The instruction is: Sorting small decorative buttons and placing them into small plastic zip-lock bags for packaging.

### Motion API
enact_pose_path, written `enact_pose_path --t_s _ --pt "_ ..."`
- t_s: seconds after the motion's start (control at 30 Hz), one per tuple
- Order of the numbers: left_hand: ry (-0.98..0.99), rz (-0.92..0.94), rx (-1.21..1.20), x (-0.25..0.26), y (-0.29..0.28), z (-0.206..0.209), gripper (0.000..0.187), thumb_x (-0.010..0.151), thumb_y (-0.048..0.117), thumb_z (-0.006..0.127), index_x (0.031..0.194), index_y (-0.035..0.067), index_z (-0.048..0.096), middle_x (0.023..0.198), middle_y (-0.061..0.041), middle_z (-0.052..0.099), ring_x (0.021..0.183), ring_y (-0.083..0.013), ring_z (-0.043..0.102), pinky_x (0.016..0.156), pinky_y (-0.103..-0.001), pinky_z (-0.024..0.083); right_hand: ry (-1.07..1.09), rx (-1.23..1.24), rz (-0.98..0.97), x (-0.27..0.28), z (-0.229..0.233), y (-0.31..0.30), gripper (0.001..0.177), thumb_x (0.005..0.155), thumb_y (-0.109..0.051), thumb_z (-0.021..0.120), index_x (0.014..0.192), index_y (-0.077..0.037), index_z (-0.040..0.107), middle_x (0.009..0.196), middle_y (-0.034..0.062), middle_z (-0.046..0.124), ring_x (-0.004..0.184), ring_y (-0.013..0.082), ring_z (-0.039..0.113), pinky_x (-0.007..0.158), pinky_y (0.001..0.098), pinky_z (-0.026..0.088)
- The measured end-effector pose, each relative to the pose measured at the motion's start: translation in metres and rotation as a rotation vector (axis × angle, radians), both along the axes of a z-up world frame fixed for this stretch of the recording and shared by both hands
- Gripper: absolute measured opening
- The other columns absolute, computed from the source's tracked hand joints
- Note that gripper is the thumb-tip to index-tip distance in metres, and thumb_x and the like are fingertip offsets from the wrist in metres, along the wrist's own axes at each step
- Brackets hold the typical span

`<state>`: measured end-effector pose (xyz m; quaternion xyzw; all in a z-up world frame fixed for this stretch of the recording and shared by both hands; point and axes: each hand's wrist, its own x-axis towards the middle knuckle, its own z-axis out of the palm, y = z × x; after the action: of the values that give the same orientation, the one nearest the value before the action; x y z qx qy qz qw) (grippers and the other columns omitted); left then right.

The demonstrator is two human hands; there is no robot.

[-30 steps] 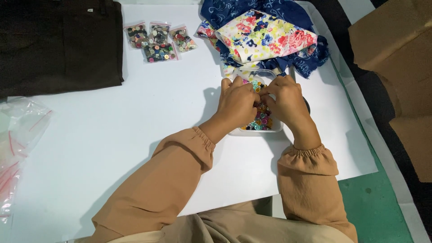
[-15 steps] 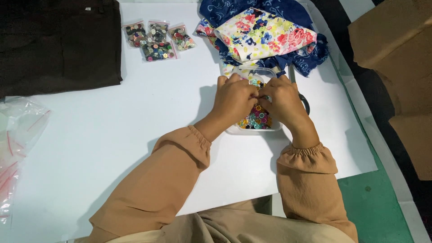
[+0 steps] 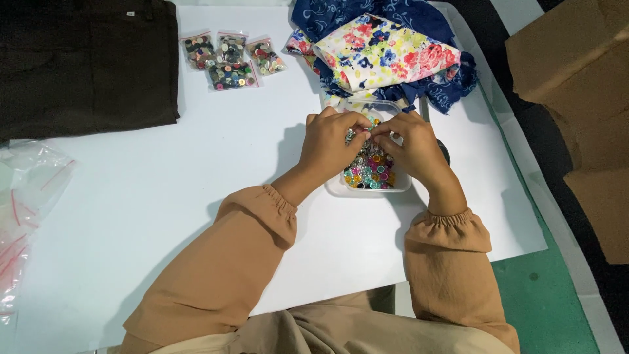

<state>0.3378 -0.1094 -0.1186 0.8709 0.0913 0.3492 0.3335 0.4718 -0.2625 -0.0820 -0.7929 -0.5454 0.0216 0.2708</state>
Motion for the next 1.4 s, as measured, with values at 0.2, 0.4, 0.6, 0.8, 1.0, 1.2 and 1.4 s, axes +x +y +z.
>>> enact_pose_path --t_s 0.2,0.4,0.6,0.8,1.0,1.2,1.4 --pt "-0.047 -0.011 0.043 -0.032 0.007 0.003 0.016 0.089 0.018 0.076 0.103 0.025 0.075 0.085 0.006 0.073 0.083 -0.0172 0.063 0.086 -0.041 0.044 0.074 0.232 0.049 -0.001 0.000 0.001 0.012 0.091 -0.011 0.081 0.103 -0.009 0.079 0.086 0.0098 0.071 0.084 0.0258 0.059 0.080 0.0386 0.049" --pt "-0.019 0.070 0.061 -0.097 0.043 -0.013 0.024 0.092 0.019 0.076 0.115 0.026 0.073 0.090 0.005 0.075 0.086 -0.0184 0.063 0.088 -0.041 0.043 0.019 0.428 0.065 -0.010 -0.005 0.012 0.012 0.093 -0.009 0.085 0.103 -0.011 0.079 0.086 0.0057 0.069 0.082 0.0229 0.057 0.083 0.0352 0.049" --pt "0.050 0.202 0.098 -0.169 0.077 -0.018 0.014 0.091 0.020 0.078 0.104 0.026 0.074 0.092 0.009 0.077 0.088 -0.0161 0.064 0.088 -0.039 0.042 -0.225 0.688 0.301 -0.092 0.012 0.050 0.006 0.092 -0.013 0.080 0.096 -0.011 0.076 0.092 0.0042 0.074 0.081 0.0262 0.058 0.082 0.0369 0.045" --pt "0.121 0.279 0.077 -0.207 0.100 -0.008 0.010 0.092 0.018 0.078 0.100 0.024 0.075 0.090 0.008 0.076 0.091 -0.0162 0.065 0.091 -0.040 0.042 0.112 0.502 0.366 -0.178 -0.027 0.096 0.008 0.091 -0.012 0.078 0.098 -0.011 0.074 0.090 0.0055 0.070 0.087 0.0249 0.061 0.084 0.0387 0.049" --pt "0.287 0.319 0.001 -0.206 0.109 -0.009 0.009 0.090 0.017 0.078 0.097 0.023 0.077 0.088 0.005 0.077 0.096 -0.0185 0.066 0.096 -0.044 0.041 0.292 0.307 0.177 -0.166 -0.056 0.146 0.008 0.088 -0.011 0.079 0.095 -0.008 0.075 0.082 0.0079 0.069 0.084 0.0222 0.061 0.080 0.0344 0.053" --pt "0.332 0.372 0.049 -0.207 0.116 -0.005 0.010 0.091 0.018 0.077 0.099 0.023 0.077 0.090 0.006 0.076 0.097 -0.0169 0.066 0.096 -0.044 0.043 0.273 0.241 0.189 -0.166 -0.063 0.170 0.011 0.088 -0.014 0.081 0.094 -0.007 0.075 0.082 0.0084 0.070 0.083 0.0204 0.060 0.078 0.0334 0.053" --pt "0.320 0.373 0.035 -0.204 0.117 -0.012 0.010 0.092 0.017 0.075 0.100 0.023 0.077 0.092 0.005 0.075 0.098 -0.0182 0.065 0.094 -0.045 0.046 0.199 0.206 0.208 -0.168 -0.058 0.167 0.010 0.091 -0.013 0.077 0.100 -0.009 0.078 0.085 0.0065 0.070 0.086 0.0174 0.060 0.080 0.0296 0.054"
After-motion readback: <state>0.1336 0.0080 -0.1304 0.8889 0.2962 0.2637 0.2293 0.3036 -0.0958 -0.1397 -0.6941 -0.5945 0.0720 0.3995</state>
